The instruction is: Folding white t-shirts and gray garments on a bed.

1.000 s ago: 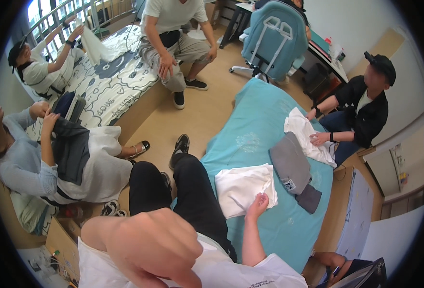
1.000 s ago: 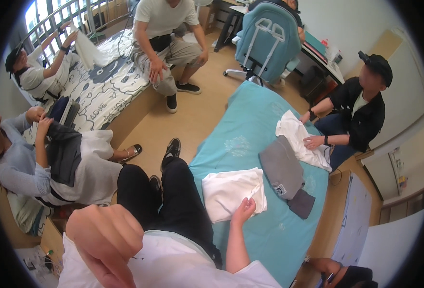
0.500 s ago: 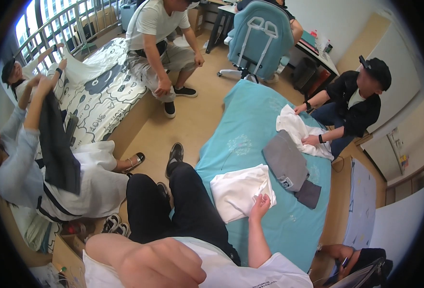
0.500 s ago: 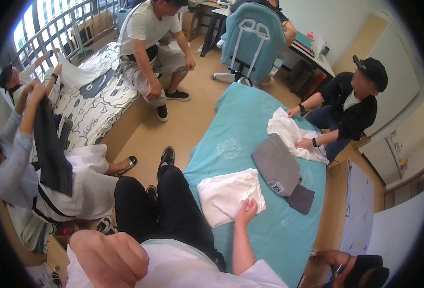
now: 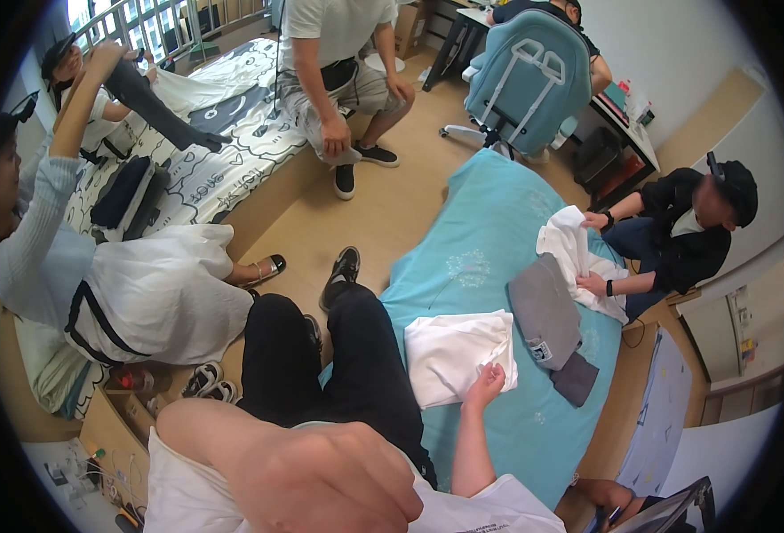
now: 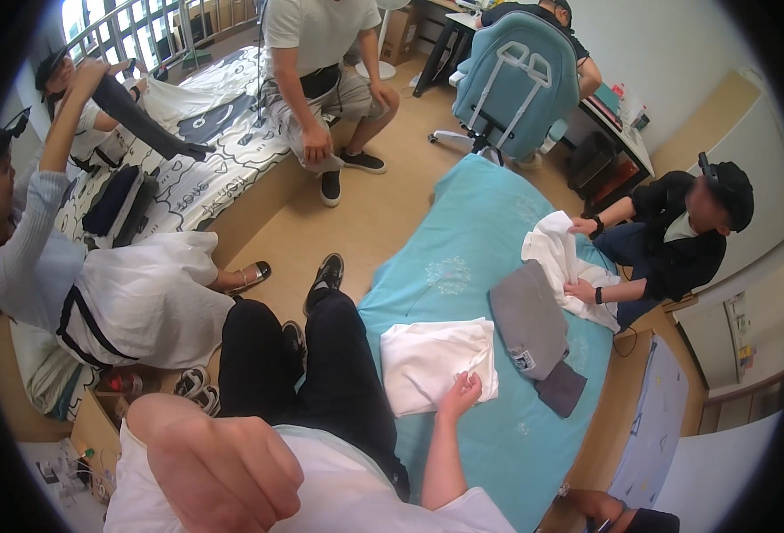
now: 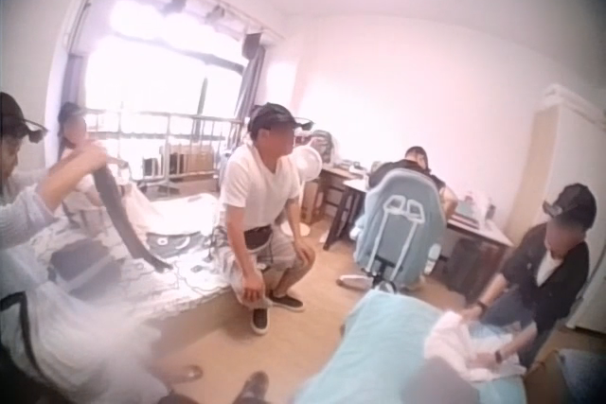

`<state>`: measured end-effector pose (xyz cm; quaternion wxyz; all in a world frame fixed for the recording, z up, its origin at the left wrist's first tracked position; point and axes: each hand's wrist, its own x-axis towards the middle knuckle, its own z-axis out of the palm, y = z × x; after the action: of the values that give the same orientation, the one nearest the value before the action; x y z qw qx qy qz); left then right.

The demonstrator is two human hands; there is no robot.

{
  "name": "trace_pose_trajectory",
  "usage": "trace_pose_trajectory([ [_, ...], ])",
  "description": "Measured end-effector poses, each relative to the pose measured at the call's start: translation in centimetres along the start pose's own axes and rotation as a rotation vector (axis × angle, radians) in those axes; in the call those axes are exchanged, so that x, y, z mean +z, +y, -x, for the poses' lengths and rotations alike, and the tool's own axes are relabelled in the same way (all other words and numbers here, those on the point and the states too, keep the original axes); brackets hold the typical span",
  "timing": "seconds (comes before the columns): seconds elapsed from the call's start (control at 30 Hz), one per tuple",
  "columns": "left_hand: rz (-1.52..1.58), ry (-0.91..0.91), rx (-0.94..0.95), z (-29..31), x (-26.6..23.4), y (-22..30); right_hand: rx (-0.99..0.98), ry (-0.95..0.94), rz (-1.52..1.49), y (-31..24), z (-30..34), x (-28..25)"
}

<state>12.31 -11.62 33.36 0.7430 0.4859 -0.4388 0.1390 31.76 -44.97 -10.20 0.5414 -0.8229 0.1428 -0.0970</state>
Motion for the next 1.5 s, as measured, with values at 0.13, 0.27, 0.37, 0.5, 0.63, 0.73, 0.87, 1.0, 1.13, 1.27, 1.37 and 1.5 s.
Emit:
trace_pose_trajectory([
  [0.13,-0.045,0.036,0.028,-0.7,0.3,0.3,0.042,-0.024,-0.034,-1.1,0.6,0.1],
  [0.27,-0.034,0.046,0.025,-0.6,0.3,0.3,0.035,-0.026,-0.05,-0.9,0.5,0.3],
  [0.37,-0.026,0.05,0.02,-0.4,0.0,0.3,0.024,-0.018,-0.042,-1.0,0.5,0.4],
  [0.5,0.015,-0.009,-0.039,1.5,-0.2,-0.4,0.01,-0.01,-0.049,-0.8,0.4,0.6],
  [0.63,-0.076,0.053,-0.004,-0.2,-0.2,0.6,0.016,-0.004,-0.038,-1.3,0.6,0.6],
  [0.73,-0.096,0.049,-0.044,0.0,-0.5,0.9,0.016,-0.006,-0.05,-1.1,0.5,0.5],
  [0.87,-0.097,0.056,-0.041,0.1,-0.3,0.8,0.015,0.003,-0.054,-0.8,0.2,0.4],
  [1.0,-0.166,-0.048,-0.003,0.0,0.5,0.9,0.03,-0.026,-0.041,-1.0,0.4,0.6],
  [1.13,-0.154,-0.07,0.034,0.2,1.0,0.8,0.008,-0.014,-0.074,-0.6,0.7,0.8],
  [1.27,-0.122,-0.062,0.028,0.3,1.3,0.7,-0.038,0.004,-0.037,0.2,1.0,0.5],
  [1.37,-0.053,-0.047,-0.02,0.2,1.0,-0.1,-0.197,0.027,0.085,0.5,1.3,0.5],
  [1.5,0.064,-0.069,-0.178,0.3,1.5,-2.1,-0.527,-0.003,0.295,-0.2,0.8,0.5],
])
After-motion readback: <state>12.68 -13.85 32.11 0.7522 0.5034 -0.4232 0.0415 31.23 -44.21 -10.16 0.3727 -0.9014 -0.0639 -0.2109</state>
